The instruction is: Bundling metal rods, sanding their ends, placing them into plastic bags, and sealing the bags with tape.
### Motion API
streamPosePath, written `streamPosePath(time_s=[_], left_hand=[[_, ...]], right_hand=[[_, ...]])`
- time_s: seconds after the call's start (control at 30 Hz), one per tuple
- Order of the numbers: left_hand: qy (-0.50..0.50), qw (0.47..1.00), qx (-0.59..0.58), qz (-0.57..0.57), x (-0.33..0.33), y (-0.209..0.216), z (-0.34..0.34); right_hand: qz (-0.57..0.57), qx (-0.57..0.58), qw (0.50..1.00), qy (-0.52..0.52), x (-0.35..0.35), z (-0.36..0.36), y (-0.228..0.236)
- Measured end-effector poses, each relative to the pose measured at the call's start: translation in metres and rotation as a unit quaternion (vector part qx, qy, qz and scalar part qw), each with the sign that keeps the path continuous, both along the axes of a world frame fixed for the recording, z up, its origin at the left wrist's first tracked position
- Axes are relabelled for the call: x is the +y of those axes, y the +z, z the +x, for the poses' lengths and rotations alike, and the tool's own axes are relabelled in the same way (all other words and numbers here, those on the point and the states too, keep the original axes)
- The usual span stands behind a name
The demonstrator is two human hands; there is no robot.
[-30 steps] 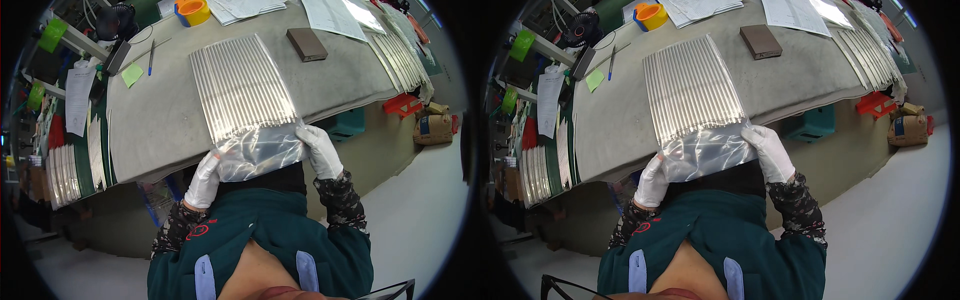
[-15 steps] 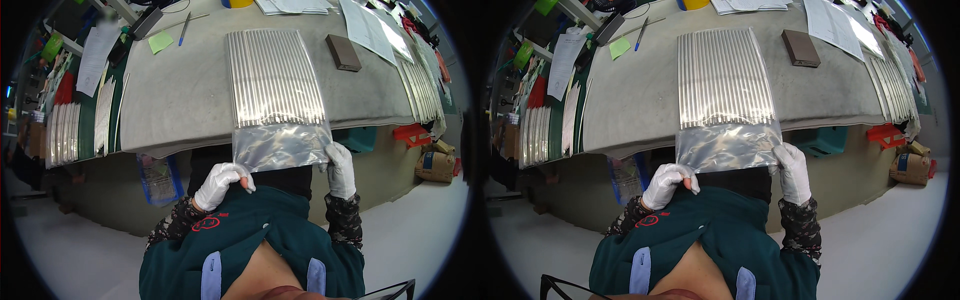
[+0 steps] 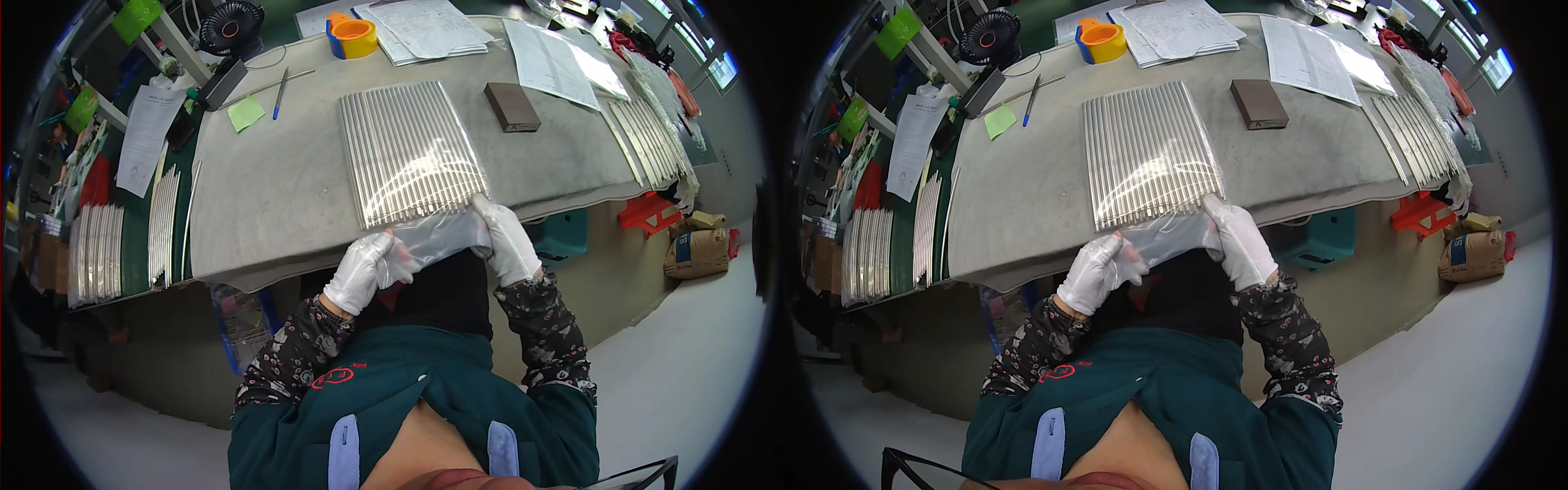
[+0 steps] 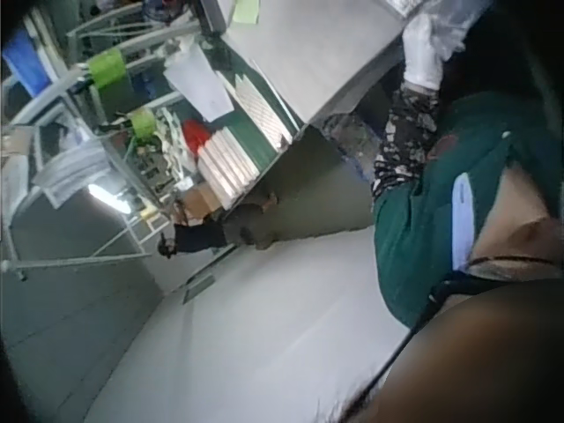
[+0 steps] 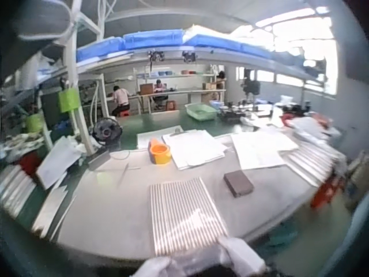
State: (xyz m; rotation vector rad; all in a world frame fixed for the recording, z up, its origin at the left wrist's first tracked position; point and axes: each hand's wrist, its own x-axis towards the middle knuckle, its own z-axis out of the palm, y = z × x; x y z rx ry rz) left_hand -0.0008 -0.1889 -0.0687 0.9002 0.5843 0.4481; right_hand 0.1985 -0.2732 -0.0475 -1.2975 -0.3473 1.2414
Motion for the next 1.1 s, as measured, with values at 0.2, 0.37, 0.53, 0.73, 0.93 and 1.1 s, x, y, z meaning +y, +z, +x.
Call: streamPosePath(time_s=[0.2,0.37,0.53,0.73,0.93,1.1], left_hand=[[-0.091,0.994,0.024,0.062,-0.012,0.001,-0.035],[-0.172,0.984,0.025,0.040,-0.028,-0.001,-0.058],[-0.215,0.976,-0.027,-0.011,-0.036,0.013,-0.066],[-0.202,0.979,-0.038,-0.008,-0.034,0.014,-0.066],[-0.220,0.975,-0.026,-0.005,-0.038,0.017,-0.077],[-0.229,0.973,-0.029,-0.007,-0.034,0.018,-0.076]], right_hand=[[-0.053,-0.110,0.992,0.036,-0.055,-0.022,-0.016],[-0.022,-0.059,0.978,0.199,-0.091,-0.015,0.000],[0.144,-0.358,0.849,0.361,-0.097,-0.010,-0.060],[0.091,-0.271,0.867,0.407,-0.020,-0.036,-0.019],[0.040,-0.278,0.825,0.491,0.002,-0.068,0.000],[0.132,0.038,0.918,0.372,-0.019,-0.078,-0.043]])
